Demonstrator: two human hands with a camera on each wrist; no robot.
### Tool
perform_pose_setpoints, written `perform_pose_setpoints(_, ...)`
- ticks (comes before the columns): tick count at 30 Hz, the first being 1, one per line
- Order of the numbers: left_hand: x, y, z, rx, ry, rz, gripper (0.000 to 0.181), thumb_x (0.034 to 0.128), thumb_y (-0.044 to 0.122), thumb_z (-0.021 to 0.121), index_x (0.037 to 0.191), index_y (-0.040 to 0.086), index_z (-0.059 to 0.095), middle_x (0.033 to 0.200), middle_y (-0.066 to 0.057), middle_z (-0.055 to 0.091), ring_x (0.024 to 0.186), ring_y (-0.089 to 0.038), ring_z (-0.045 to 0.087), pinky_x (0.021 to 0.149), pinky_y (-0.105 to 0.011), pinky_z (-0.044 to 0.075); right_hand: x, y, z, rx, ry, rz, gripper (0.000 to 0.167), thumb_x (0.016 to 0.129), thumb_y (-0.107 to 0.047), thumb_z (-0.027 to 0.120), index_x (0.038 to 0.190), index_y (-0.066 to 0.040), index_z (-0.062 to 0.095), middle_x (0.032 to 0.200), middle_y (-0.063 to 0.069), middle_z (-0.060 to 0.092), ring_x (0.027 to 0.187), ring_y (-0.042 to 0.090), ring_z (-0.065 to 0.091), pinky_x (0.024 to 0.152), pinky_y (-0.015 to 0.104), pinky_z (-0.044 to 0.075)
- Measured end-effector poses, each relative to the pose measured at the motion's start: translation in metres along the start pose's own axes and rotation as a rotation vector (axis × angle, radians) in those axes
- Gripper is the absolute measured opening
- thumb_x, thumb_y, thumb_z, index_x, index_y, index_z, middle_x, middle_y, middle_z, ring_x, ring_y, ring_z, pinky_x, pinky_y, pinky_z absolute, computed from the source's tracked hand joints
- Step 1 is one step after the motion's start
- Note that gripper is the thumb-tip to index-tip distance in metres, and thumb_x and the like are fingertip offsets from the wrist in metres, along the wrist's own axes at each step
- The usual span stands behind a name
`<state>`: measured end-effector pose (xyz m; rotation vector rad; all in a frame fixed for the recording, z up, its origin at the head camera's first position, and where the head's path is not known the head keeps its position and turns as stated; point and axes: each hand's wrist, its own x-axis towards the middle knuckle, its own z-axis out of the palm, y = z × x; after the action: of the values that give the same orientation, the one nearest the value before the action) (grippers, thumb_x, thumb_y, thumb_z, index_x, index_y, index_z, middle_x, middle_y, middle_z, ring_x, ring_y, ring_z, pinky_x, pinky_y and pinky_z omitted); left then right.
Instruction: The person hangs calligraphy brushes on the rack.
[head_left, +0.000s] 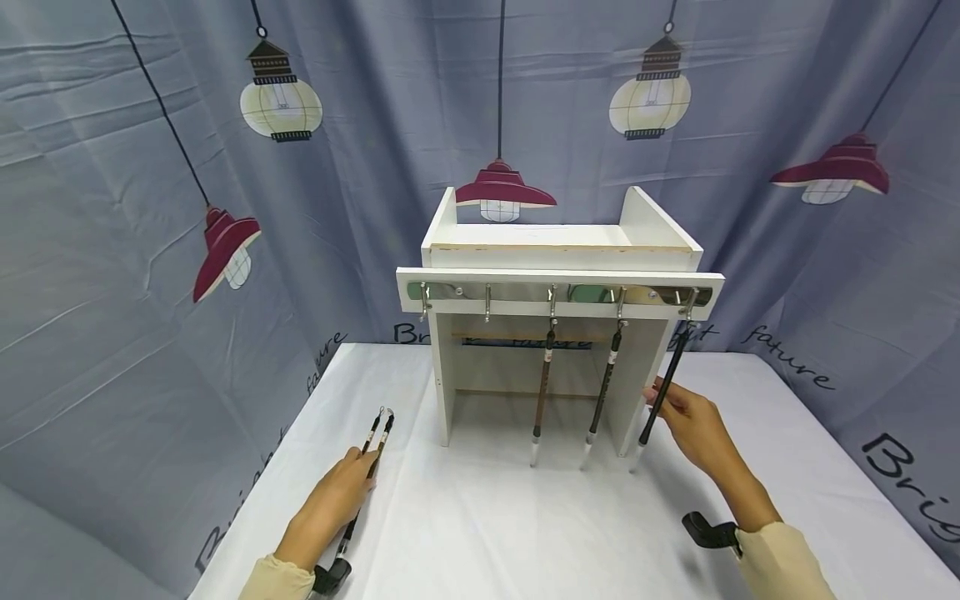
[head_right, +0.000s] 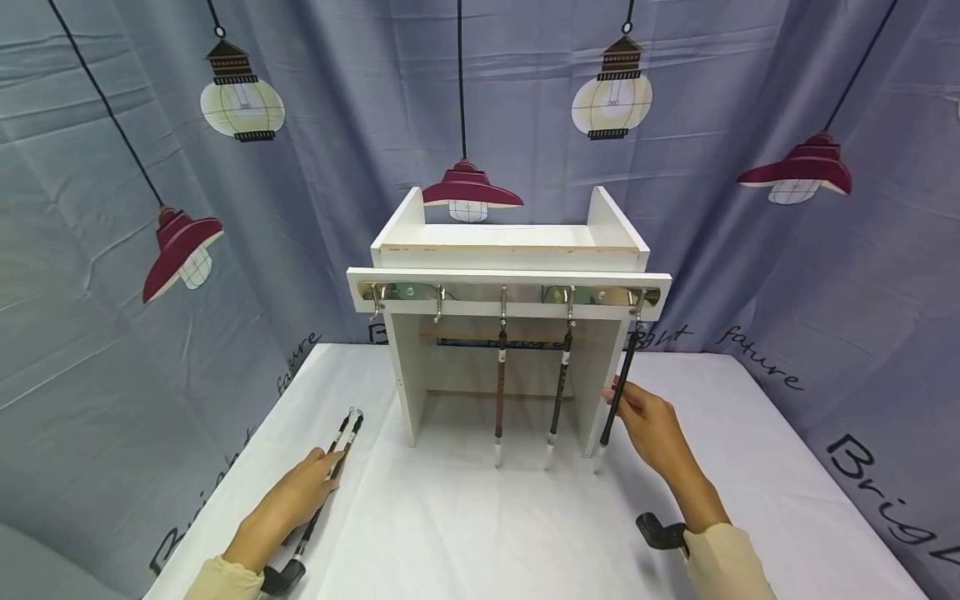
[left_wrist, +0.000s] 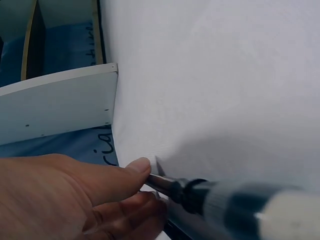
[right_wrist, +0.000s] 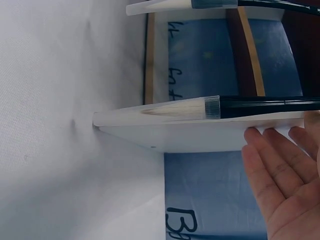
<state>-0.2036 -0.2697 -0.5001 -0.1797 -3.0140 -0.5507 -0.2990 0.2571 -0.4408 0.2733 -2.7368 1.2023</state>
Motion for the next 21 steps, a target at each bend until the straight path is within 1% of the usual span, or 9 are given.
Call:
perform_pose_setpoints(4,-0.0013,-0.0015,0.0014,-0.016,-0.004,0.006,0.045,0.0991,0.0,0.069,0.142,-0.007,0.059,0.122,-0.02,0.06,0.105,-0.034,0.066,0.082,-0.047,0.058,-0.0002,0.0004,0.0002,0.001,0.005,0.001,0.071,0.112,-0.047,0.049,0.153,0.011,0.046,0.139,0.033,0.062,0.13,0.054,0.059,0.104,0.071,0.047)
perform_pose_setpoints(6,-0.0016,-0.0022,0.0015,-0.013,0.0,0.011,0.045,0.0991,0.0,0.069,0.143,-0.007,0.058,0.122,-0.021,0.059,0.106,-0.035,0.066,0.085,-0.047,0.058,0.0,0.0001,0.0005,0.003,0.004,0.004,0.071,0.112,-0.047,0.05,0.153,0.011,0.046,0.139,0.033,0.062,0.13,0.054,0.059,0.105,0.071,0.047)
perform_pose_setpoints(11,-0.001,-0.003,0.0037,0.004,0.01,0.026,0.044,0.0987,-0.001,0.069,0.142,-0.007,0.059,0.122,-0.022,0.059,0.106,-0.036,0.067,0.085,-0.048,0.059,-0.0003,0.0002,0.0007,0.011,0.004,0.011,0.071,0.111,-0.046,0.051,0.153,0.011,0.046,0.141,0.033,0.06,0.13,0.053,0.059,0.105,0.07,0.047)
perform_pose_setpoints(14,0.0006,-0.0031,0.0052,0.001,0.002,0.025,0.043,0.0986,-0.003,0.069,0.14,-0.008,0.059,0.121,-0.024,0.059,0.104,-0.038,0.067,0.084,-0.049,0.059,-0.0004,0.0003,0.0005,0.011,0.005,0.012,0.07,0.111,-0.045,0.051,0.152,0.011,0.046,0.141,0.033,0.06,0.13,0.053,0.059,0.105,0.07,0.047)
perform_pose_setpoints(17,0.0021,-0.0023,0.0057,-0.002,0.0,0.016,0.042,0.0977,-0.005,0.068,0.139,-0.008,0.06,0.119,-0.025,0.058,0.101,-0.039,0.068,0.08,-0.048,0.06,-0.0003,0.0003,0.0006,0.012,0.007,0.01,0.07,0.111,-0.045,0.051,0.152,0.011,0.046,0.14,0.033,0.061,0.13,0.053,0.06,0.106,0.07,0.047)
perform_pose_setpoints(21,0.0039,-0.0011,0.0076,0.011,0.036,0.028,0.04,0.0948,-0.008,0.069,0.135,-0.008,0.063,0.112,-0.025,0.059,0.092,-0.037,0.068,0.073,-0.047,0.06,-0.0006,-0.0003,0.0012,0.004,0.014,0.006,0.07,0.111,-0.046,0.051,0.152,0.011,0.047,0.134,0.032,0.066,0.128,0.053,0.061,0.104,0.069,0.049)
